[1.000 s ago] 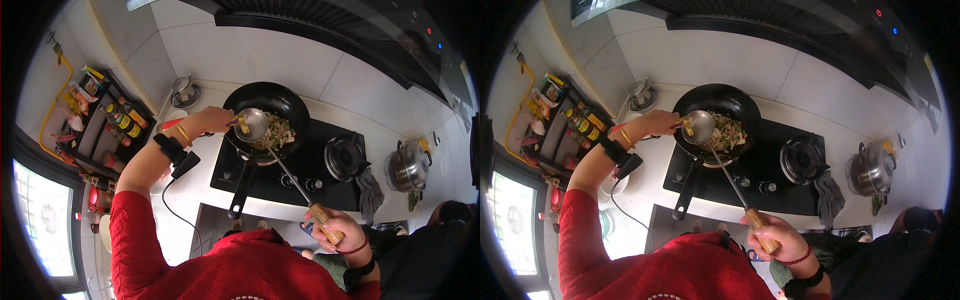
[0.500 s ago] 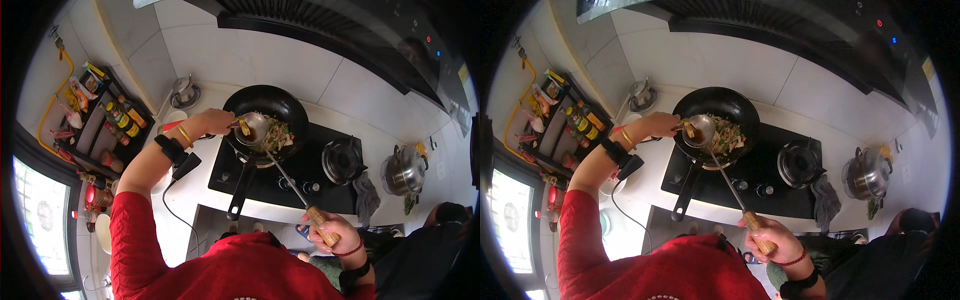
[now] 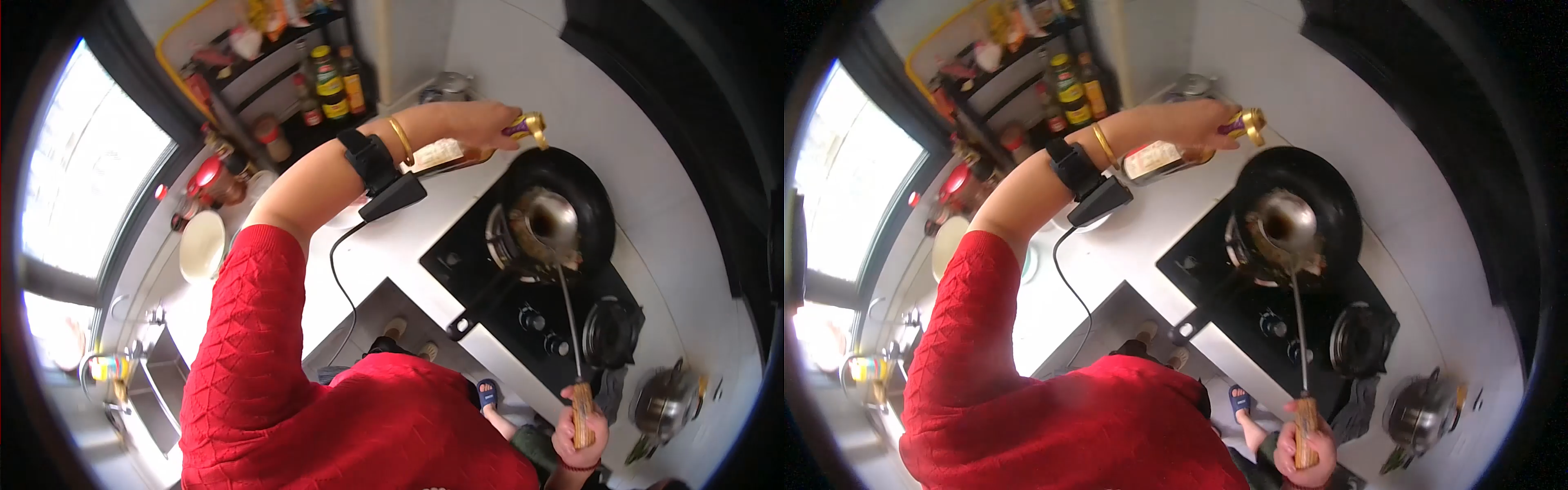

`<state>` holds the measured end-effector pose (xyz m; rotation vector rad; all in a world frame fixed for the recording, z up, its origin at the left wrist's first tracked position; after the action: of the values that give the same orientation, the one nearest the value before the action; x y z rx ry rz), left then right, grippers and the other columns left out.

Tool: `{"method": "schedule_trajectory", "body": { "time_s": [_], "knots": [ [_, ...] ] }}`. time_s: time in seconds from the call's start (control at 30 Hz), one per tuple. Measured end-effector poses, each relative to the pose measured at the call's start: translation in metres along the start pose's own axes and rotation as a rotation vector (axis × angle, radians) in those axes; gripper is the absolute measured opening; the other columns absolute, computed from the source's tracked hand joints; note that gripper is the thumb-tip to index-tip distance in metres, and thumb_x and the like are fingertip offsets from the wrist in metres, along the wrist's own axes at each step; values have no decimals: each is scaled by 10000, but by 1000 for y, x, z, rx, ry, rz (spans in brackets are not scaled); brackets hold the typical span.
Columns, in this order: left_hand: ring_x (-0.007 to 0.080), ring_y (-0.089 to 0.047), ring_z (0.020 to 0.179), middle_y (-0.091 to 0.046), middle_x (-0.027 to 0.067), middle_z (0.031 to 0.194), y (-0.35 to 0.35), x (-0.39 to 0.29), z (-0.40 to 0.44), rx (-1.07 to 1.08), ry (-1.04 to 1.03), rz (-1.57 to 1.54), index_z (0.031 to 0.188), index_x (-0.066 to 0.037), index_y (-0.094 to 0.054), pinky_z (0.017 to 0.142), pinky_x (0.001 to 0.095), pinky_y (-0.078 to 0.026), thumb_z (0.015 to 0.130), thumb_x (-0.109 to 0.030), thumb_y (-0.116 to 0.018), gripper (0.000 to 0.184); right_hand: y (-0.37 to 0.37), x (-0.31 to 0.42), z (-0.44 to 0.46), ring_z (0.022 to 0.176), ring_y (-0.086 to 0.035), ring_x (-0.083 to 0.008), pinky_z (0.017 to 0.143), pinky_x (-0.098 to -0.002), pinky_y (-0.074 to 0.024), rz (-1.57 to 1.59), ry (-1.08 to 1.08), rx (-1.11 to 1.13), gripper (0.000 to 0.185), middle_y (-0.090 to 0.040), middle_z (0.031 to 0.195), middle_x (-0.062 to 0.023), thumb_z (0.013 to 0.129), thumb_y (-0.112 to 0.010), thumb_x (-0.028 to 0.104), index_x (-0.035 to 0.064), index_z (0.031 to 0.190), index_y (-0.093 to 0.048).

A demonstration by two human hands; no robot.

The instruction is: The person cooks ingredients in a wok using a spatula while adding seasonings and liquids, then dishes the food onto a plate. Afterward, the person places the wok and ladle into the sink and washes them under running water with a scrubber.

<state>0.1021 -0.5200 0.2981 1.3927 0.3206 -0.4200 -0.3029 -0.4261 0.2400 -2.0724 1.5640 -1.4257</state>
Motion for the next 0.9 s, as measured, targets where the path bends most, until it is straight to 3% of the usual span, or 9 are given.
{"method": "schedule_trajectory", "body": {
  "time_s": [0.07, 0.17, 0.27, 0.43, 0.67, 0.77, 0.8, 0.83, 0.9],
  "knots": [
    [307, -564, 703, -593, 176, 764, 24, 28, -22, -22, 156, -22, 964, 23, -501, 668, 376, -439, 786, -325, -590, 400, 7, 2, 2, 309, -378, -167, 289, -287, -307, 17, 14, -42, 516, -448, 585, -125, 813, -408, 233, -62, 1216, -280],
    [244, -564, 689, -602, 129, 769, 61, 57, -67, -208, 161, -179, 990, 0, -528, 666, 349, -443, 799, -302, -590, 362, 1, 9, 3, 321, -398, -164, 295, -272, -323, -67, 60, -40, 491, -457, 591, -122, 804, -416, 219, -61, 1195, -316],
    [102, -543, 729, -600, 42, 786, 64, 135, -106, -354, 228, -456, 911, -17, -576, 640, 295, -456, 815, -200, -599, 207, -1, 11, 3, 382, -450, -172, 353, -275, -365, -167, 16, -97, 477, -477, 623, -125, 790, -434, 180, -23, 1214, -352],
    [110, -553, 760, -606, 65, 827, 82, 185, -161, -531, 494, -194, 967, 8, -554, 690, 271, -449, 797, -130, -598, 223, -15, 26, 13, 381, -428, -144, 355, -247, -350, -447, 112, -271, 399, -485, 616, -99, 774, -471, 141, -51, 1123, -443],
    [141, -582, 779, -613, 81, 863, 90, 282, -219, -792, 546, -204, 1035, 2, -519, 690, 289, -458, 795, -133, -580, 282, -2, 40, 35, 413, -448, -124, 393, -227, -368, -822, 247, -521, 380, -470, 612, -51, 748, -490, 73, -46, 1105, -443],
    [155, -597, 791, -616, 92, 868, 86, 306, -239, -763, 829, -247, 1039, -3, -513, 679, 310, -471, 798, -124, -554, 272, 23, 51, 34, 430, -448, -95, 385, -218, -362, -841, 317, -675, 405, -470, 632, -28, 731, -526, 38, -10, 1124, -441],
    [194, -574, 864, -605, 101, 944, 76, 339, -250, -895, 704, -432, 1046, -28, -547, 752, 324, -445, 839, -198, -519, 269, 30, 57, 45, 435, -447, -88, 385, -214, -361, -863, 354, -693, 403, -475, 640, -25, 732, -538, 39, -4, 1122, -445],
    [210, -579, 874, -606, 113, 957, 89, 329, -255, -856, 855, -126, 1042, -26, -546, 754, 336, -442, 829, -185, -542, 266, 35, 61, 56, 427, -431, -81, 377, -211, -349, -942, 365, -730, 415, -467, 642, -21, 730, -537, 36, 5, 1133, -444],
    [296, -606, 884, -616, 180, 924, 88, 359, -266, -1037, 694, -69, 1061, -22, -520, 723, 374, -467, 783, -163, -568, 316, 42, 68, 73, 413, -401, -68, 365, -206, -325, -1085, 384, -780, 441, -454, 653, -17, 719, -520, 10, 26, 1153, -445]
  ]
}}
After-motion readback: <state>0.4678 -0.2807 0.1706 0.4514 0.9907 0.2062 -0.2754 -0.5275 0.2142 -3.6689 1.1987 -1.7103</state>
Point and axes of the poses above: each hand's wrist, its own z-axis towards the middle knuckle, its own y-axis out of the back of the hand, x = y × z, the point moved 9 cm from there along z, towards the middle knuckle
